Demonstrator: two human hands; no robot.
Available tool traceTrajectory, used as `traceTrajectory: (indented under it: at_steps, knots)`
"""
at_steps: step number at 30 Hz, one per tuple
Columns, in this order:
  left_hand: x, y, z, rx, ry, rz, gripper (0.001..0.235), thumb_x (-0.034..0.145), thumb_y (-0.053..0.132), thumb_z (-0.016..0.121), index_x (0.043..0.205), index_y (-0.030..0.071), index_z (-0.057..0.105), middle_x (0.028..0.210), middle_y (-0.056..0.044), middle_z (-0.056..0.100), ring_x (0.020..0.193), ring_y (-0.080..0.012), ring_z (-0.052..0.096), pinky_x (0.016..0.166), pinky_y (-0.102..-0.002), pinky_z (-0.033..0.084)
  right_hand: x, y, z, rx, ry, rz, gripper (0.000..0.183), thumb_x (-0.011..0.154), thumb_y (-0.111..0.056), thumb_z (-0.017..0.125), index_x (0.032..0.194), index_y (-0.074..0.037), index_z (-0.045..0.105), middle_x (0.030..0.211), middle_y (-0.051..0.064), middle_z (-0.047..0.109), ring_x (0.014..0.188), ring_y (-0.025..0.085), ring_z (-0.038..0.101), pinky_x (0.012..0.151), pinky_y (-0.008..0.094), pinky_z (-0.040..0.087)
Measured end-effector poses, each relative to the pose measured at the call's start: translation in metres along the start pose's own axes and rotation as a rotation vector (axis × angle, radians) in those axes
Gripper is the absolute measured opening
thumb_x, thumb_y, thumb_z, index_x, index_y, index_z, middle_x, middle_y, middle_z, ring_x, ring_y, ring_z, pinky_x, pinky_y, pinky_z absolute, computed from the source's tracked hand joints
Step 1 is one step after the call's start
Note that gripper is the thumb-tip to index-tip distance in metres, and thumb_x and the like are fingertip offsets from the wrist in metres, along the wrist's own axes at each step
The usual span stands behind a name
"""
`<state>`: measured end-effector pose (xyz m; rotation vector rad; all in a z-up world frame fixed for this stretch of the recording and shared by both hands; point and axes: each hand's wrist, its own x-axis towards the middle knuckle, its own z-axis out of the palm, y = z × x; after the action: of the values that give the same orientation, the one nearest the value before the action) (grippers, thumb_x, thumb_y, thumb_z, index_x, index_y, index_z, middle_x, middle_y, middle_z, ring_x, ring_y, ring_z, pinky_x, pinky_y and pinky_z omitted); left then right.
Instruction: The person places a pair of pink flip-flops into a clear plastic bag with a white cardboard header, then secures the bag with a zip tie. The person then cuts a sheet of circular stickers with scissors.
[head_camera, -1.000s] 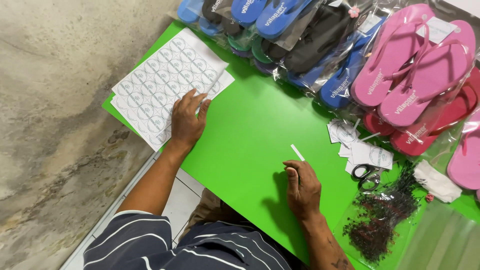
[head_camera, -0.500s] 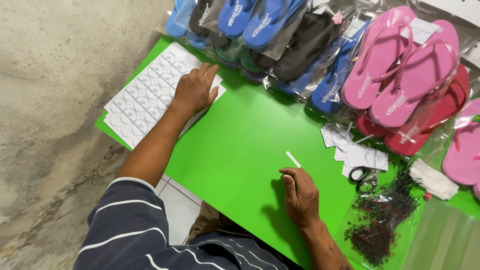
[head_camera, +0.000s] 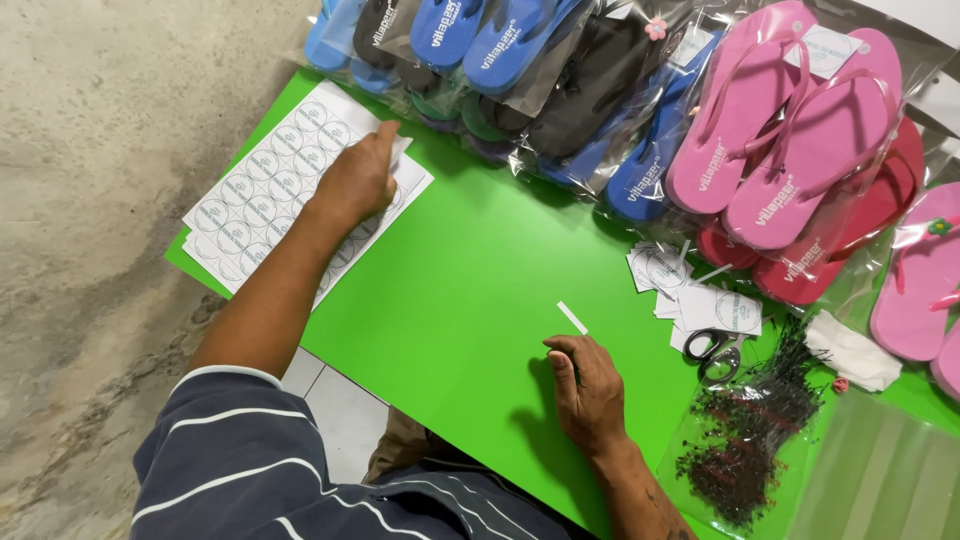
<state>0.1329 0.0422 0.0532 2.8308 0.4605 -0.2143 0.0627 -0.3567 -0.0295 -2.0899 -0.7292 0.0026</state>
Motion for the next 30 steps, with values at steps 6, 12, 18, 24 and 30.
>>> traceTrajectory:
  at_steps: [6,12,18,24,30]
  knots:
    - [-0.009,-0.043,0.018,-0.394,0.358,0.034,0.021,0.097,-0.001,0.062,0.115,0.006,0.053,0.116,-0.019,0.065,0.095,-0.0363,0.065,0.076,-0.047,0.056,0.000,0.000,0.000,-0.013,-0.001,-0.015,0.045,0.108,-0.042,0.038,0.107,-0.010,0.069,0.100,0.008,0.074,0.096,0.025,0.071,0.082,0.039,0.056]
    - [-0.020,-0.042,0.036,-0.186,0.356,0.220,0.017,0.089,-0.002,0.065,0.100,0.004,0.077,0.152,-0.023,0.049,0.096,-0.0369,0.068,0.070,-0.040,0.063,0.001,-0.003,0.001,-0.009,0.003,-0.007,0.045,0.108,-0.042,0.039,0.107,-0.009,0.070,0.101,0.008,0.075,0.098,0.025,0.071,0.084,0.039,0.056]
    - [-0.016,-0.030,0.049,0.194,0.226,0.140,0.061,0.099,0.052,0.056,0.134,0.003,0.055,0.136,-0.019,0.047,0.109,-0.0384,0.056,0.074,-0.053,0.054,-0.001,-0.004,0.000,-0.017,-0.006,-0.009,0.046,0.108,-0.042,0.038,0.107,-0.008,0.070,0.101,0.009,0.075,0.097,0.025,0.071,0.083,0.040,0.056]
    - [0.000,-0.068,0.072,0.047,0.483,0.247,0.023,0.101,0.019,0.061,0.108,0.002,0.073,0.100,-0.017,0.071,0.082,-0.0374,0.074,0.070,-0.048,0.062,-0.002,0.005,0.001,0.036,0.093,-0.073,0.030,0.108,-0.036,0.052,0.107,-0.015,0.071,0.091,0.006,0.072,0.083,0.030,0.072,0.082,0.041,0.056]
    - [-0.005,-0.080,0.067,-0.387,0.557,0.055,0.012,0.099,0.020,0.070,0.100,0.012,0.079,0.091,-0.007,0.075,0.083,-0.0263,0.075,0.070,-0.036,0.061,-0.002,0.007,0.003,0.036,0.091,-0.069,0.030,0.108,-0.037,0.052,0.106,-0.014,0.072,0.091,0.005,0.073,0.083,0.029,0.073,0.081,0.041,0.056]
